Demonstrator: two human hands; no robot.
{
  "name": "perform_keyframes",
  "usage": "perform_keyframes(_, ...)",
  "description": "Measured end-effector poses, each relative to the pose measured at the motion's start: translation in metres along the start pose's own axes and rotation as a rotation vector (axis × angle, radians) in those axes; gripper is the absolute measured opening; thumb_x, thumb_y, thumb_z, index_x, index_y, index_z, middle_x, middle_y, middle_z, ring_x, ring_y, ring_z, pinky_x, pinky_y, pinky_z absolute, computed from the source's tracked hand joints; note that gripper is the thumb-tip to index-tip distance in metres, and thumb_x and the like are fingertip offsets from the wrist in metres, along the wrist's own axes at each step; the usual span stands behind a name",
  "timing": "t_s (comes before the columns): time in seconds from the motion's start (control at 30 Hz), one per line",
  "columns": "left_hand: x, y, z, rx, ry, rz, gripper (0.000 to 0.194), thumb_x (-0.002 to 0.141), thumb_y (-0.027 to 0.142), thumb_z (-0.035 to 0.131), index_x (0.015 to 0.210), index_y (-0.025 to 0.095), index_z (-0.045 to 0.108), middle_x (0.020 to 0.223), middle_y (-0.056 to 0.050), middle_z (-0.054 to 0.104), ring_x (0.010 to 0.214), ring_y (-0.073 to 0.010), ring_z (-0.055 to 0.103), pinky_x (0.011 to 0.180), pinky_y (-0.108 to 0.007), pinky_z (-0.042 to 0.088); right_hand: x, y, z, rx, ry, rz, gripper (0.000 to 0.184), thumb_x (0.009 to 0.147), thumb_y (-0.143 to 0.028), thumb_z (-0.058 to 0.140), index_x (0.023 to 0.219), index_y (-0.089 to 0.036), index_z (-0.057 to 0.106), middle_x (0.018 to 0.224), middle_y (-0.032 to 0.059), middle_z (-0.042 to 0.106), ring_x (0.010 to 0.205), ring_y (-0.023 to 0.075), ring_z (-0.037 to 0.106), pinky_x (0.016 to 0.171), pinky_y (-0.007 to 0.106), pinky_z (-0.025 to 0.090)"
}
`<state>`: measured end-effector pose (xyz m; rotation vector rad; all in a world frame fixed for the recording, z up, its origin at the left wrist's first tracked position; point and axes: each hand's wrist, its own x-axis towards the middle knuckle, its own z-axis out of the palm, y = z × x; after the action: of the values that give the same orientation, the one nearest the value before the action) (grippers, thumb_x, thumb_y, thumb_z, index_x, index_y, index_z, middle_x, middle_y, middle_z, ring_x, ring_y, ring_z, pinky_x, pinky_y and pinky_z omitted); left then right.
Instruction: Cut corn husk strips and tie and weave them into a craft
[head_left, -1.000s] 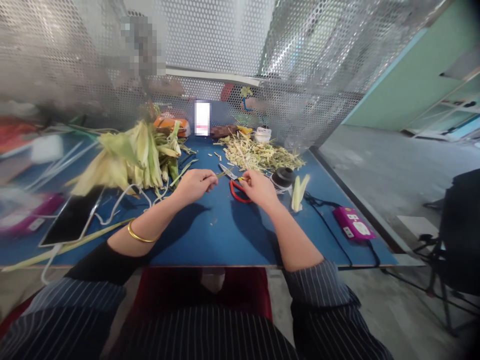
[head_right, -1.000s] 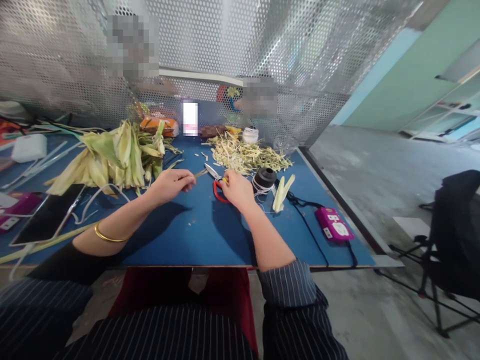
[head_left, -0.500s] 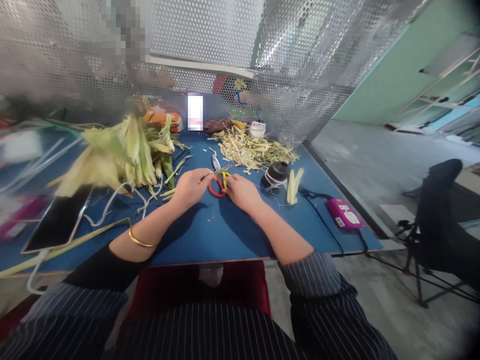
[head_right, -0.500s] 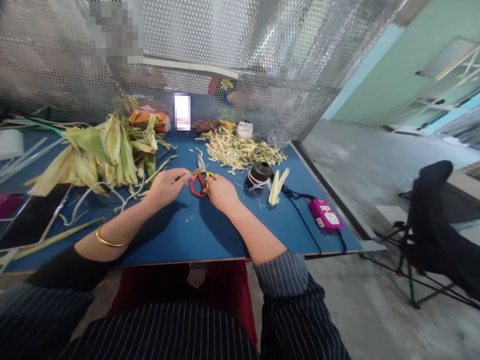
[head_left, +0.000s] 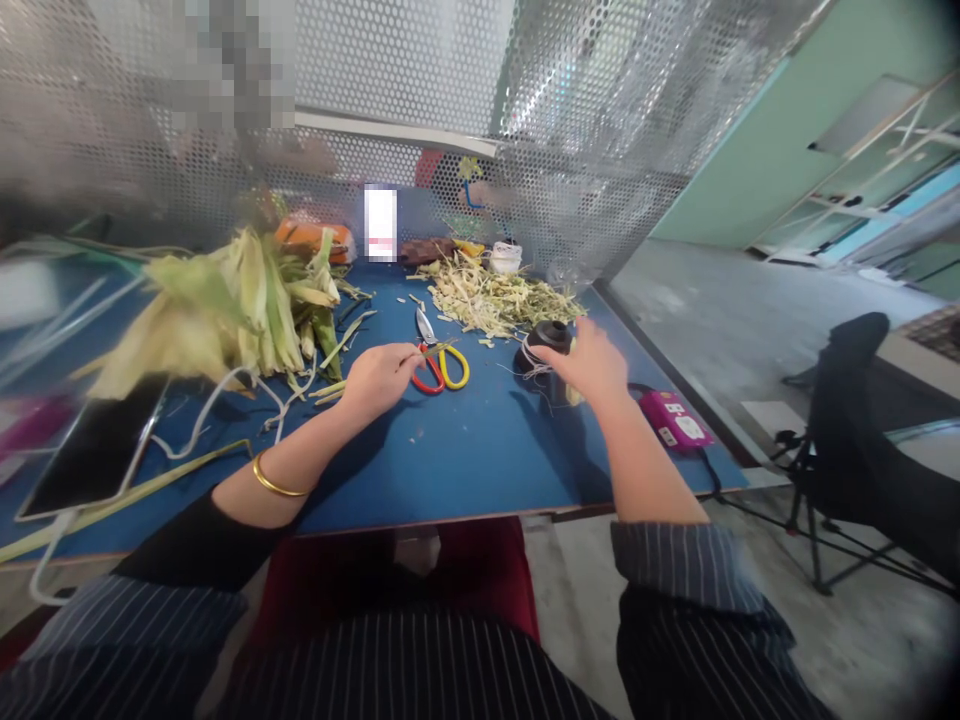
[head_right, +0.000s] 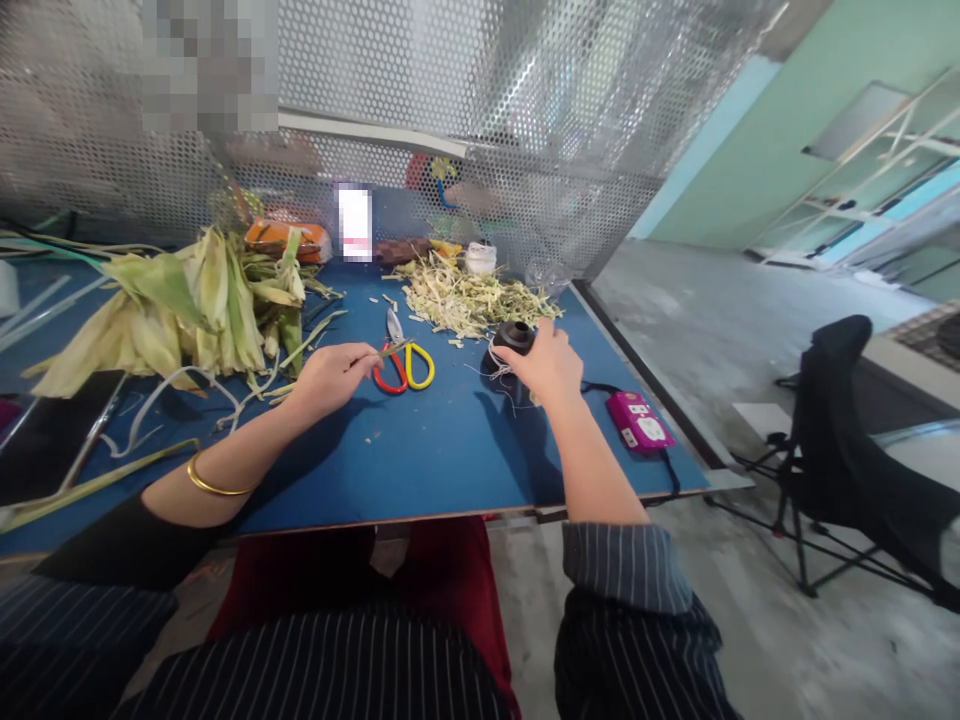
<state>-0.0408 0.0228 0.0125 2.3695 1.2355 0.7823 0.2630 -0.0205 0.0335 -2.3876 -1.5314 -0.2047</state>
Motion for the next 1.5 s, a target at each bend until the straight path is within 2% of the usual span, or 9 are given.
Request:
perform_keyframes(0.27,-0.003,0.002,0.004,-0.012,-0.034,0.019,0.029,0.088,0.029,0.043,0.079,0.02,0.069,0.07,-0.002,0.066,0.066,-0.0159,0.057,0.062,-0.026,0.036,0.03,-0.012,0.015,0.058,0.026,-0.346,0.06,0.074,-0.046,0.061,0.126,-0.019,0.048,0.12,0.0139,0.058,0.108,0.0305,0.054,0.084,0.039,0.043)
perform_keyframes(0.57,-0.002,0.002,0.005,-0.038,-0.042,0.003,0.027,0.087,0.028,0.044,0.078,0.02,0.069,0.068,-0.001,0.065,0.063,-0.0141,0.055,0.06,-0.025,0.035,0.023,0.004,0.022,0.229,-0.088,-0.28,0.07,0.076,-0.057,0.056,0.132,-0.018,0.041,0.119,0.0134,0.061,0.096,0.0253,0.061,0.079,0.036,0.045)
perform_keyframes(0.63,-0.002,0.001,0.006,-0.031,-0.038,0.005,0.028,0.087,0.029,0.044,0.078,0.02,0.069,0.067,-0.001,0.065,0.063,-0.0143,0.055,0.06,-0.025,0.035,0.014,0.012,0.014,0.13,-0.088,-0.266,0.07,0.076,-0.061,0.054,0.13,-0.017,0.044,0.118,0.0149,0.061,0.094,0.0255,0.062,0.078,0.036,0.045)
perform_keyframes(0.77,-0.001,-0.001,0.007,-0.029,-0.028,0.009,0.028,0.087,0.031,0.043,0.08,0.021,0.069,0.069,-0.001,0.065,0.064,-0.015,0.056,0.06,-0.025,0.035,0.003,0.036,0.001,-0.263,-0.134,0.052,0.066,0.074,-0.066,0.052,0.106,-0.009,0.06,0.098,0.022,0.066,0.093,0.0343,0.062,0.071,0.04,0.045)
perform_keyframes(0.9,-0.001,-0.001,0.007,-0.049,-0.039,0.002,0.028,0.086,0.03,0.043,0.079,0.022,0.069,0.07,-0.001,0.067,0.064,-0.015,0.056,0.06,-0.025,0.035,0.002,0.048,0.006,-0.29,-0.319,0.029,0.036,0.077,-0.042,0.055,0.099,-0.015,0.064,0.1,0.0165,0.068,0.093,0.0296,0.064,0.068,0.035,0.045)
perform_keyframes(1.03,0.0,-0.001,0.006,-0.06,-0.038,-0.031,0.027,0.086,0.029,0.044,0.079,0.022,0.07,0.067,-0.001,0.065,0.061,-0.0139,0.054,0.059,-0.026,0.034,0.007,0.045,0.009,-0.279,-0.238,0.042,0.032,0.075,-0.023,0.051,0.103,-0.018,0.066,0.1,0.0143,0.069,0.092,0.0267,0.064,0.067,0.033,0.044)
perform_keyframes(1.27,-0.002,0.002,0.005,-0.079,-0.041,-0.013,0.028,0.087,0.029,0.044,0.08,0.02,0.07,0.068,-0.001,0.065,0.062,-0.0137,0.054,0.058,-0.026,0.034,0.01,0.046,0.006,-0.197,-0.197,-0.026,0.035,0.078,-0.024,0.049,0.11,-0.023,0.063,0.098,0.0086,0.07,0.092,0.025,0.063,0.067,0.032,0.041)
perform_keyframes(1.4,-0.002,0.003,0.006,-0.074,-0.05,-0.018,0.028,0.087,0.028,0.044,0.08,0.02,0.07,0.068,-0.002,0.065,0.062,-0.0134,0.055,0.058,-0.026,0.033,0.007,0.043,0.01,-0.231,-0.129,-0.103,0.03,0.079,-0.037,0.054,0.1,-0.018,0.067,0.101,0.014,0.066,0.092,0.0273,0.061,0.071,0.035,0.043)
perform_keyframes(1.5,-0.001,0.003,0.006,-0.067,-0.056,-0.025,0.027,0.087,0.028,0.045,0.08,0.019,0.069,0.069,-0.002,0.066,0.062,-0.0135,0.055,0.059,-0.025,0.034,0.007,0.023,0.015,0.033,0.015,-0.154,0.049,0.079,-0.055,0.053,0.111,-0.019,0.061,0.105,0.0124,0.064,0.091,0.0252,0.06,0.075,0.036,0.045)
